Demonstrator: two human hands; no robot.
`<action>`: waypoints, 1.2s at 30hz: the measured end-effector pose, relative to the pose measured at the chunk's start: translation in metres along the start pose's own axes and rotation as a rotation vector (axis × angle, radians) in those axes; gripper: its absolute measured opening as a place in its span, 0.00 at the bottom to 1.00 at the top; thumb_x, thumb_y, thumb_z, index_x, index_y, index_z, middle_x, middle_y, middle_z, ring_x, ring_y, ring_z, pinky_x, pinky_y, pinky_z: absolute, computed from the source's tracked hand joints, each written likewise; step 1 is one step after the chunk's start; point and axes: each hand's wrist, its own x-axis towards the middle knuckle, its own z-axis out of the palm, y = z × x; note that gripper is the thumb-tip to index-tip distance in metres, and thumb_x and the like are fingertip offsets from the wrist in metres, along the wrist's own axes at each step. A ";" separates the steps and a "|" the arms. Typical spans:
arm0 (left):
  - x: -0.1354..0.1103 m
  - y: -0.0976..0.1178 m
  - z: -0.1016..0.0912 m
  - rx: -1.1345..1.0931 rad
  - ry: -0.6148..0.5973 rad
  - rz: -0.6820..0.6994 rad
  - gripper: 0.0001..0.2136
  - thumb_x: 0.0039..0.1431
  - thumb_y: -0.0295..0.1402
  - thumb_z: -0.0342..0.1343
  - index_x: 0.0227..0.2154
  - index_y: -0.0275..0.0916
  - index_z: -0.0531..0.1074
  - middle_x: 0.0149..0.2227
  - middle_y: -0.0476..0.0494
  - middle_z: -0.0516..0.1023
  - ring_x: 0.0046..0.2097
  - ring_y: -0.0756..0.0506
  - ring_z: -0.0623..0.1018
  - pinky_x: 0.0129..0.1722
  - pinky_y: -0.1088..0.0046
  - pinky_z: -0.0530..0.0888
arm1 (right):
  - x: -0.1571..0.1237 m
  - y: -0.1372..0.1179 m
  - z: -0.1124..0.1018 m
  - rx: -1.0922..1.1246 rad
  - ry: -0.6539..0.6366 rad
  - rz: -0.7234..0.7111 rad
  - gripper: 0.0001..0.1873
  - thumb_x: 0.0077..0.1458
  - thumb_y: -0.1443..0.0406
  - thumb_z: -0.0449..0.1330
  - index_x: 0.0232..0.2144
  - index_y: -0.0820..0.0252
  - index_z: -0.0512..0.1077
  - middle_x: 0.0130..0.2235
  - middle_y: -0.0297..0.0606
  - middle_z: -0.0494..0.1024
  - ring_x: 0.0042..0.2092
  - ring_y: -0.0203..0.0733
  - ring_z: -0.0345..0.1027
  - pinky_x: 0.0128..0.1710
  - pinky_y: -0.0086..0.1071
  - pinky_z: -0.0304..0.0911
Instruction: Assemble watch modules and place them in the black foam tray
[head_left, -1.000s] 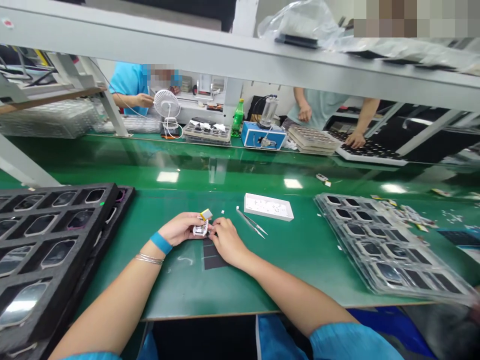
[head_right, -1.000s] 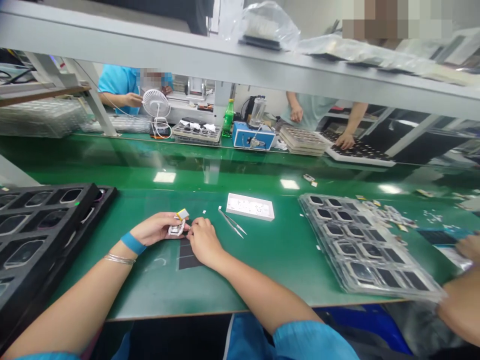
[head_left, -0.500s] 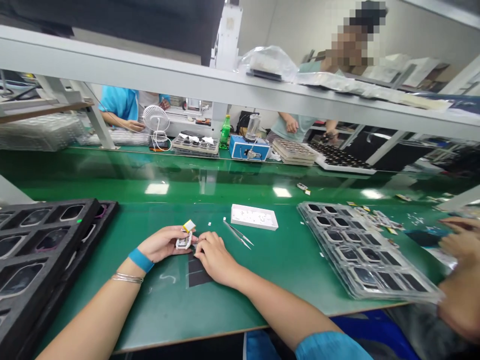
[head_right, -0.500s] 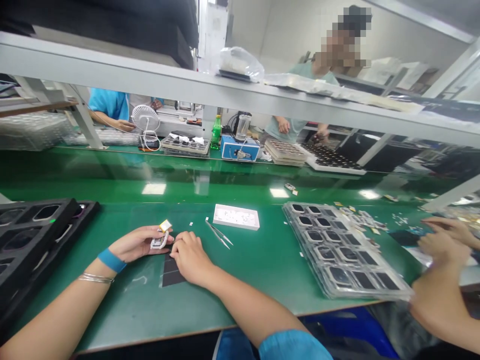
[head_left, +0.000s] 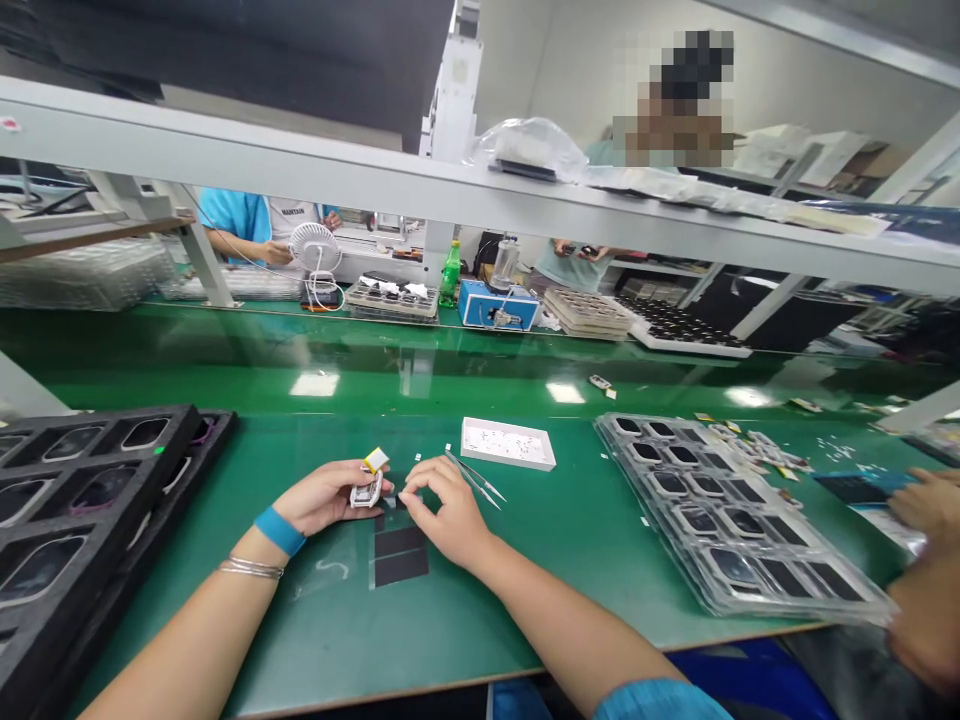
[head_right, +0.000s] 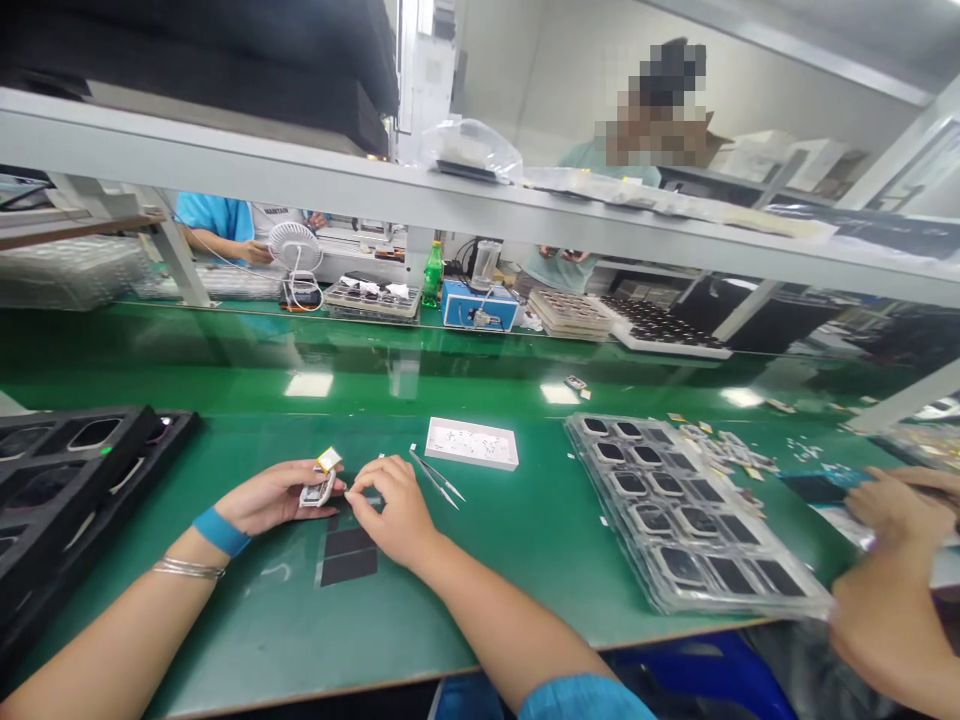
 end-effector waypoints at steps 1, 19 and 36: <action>0.000 0.000 0.000 -0.002 0.002 0.000 0.08 0.50 0.22 0.63 0.35 0.30 0.77 0.35 0.34 0.82 0.34 0.44 0.80 0.41 0.60 0.80 | 0.001 0.000 -0.001 -0.001 0.032 -0.033 0.04 0.57 0.67 0.59 0.29 0.56 0.70 0.34 0.35 0.78 0.39 0.39 0.71 0.45 0.38 0.63; -0.002 0.000 0.005 0.066 0.007 0.007 0.11 0.46 0.26 0.67 0.34 0.31 0.77 0.34 0.36 0.82 0.31 0.47 0.78 0.40 0.64 0.79 | 0.004 0.000 -0.003 -0.081 0.165 -0.095 0.07 0.51 0.71 0.58 0.27 0.54 0.66 0.28 0.28 0.79 0.30 0.35 0.73 0.57 0.47 0.58; 0.002 -0.001 0.003 0.086 0.016 0.013 0.11 0.46 0.26 0.67 0.35 0.32 0.77 0.35 0.36 0.82 0.33 0.45 0.80 0.39 0.63 0.79 | 0.003 0.006 0.000 -0.040 0.152 0.046 0.03 0.55 0.68 0.58 0.31 0.54 0.69 0.30 0.32 0.77 0.35 0.39 0.72 0.55 0.47 0.62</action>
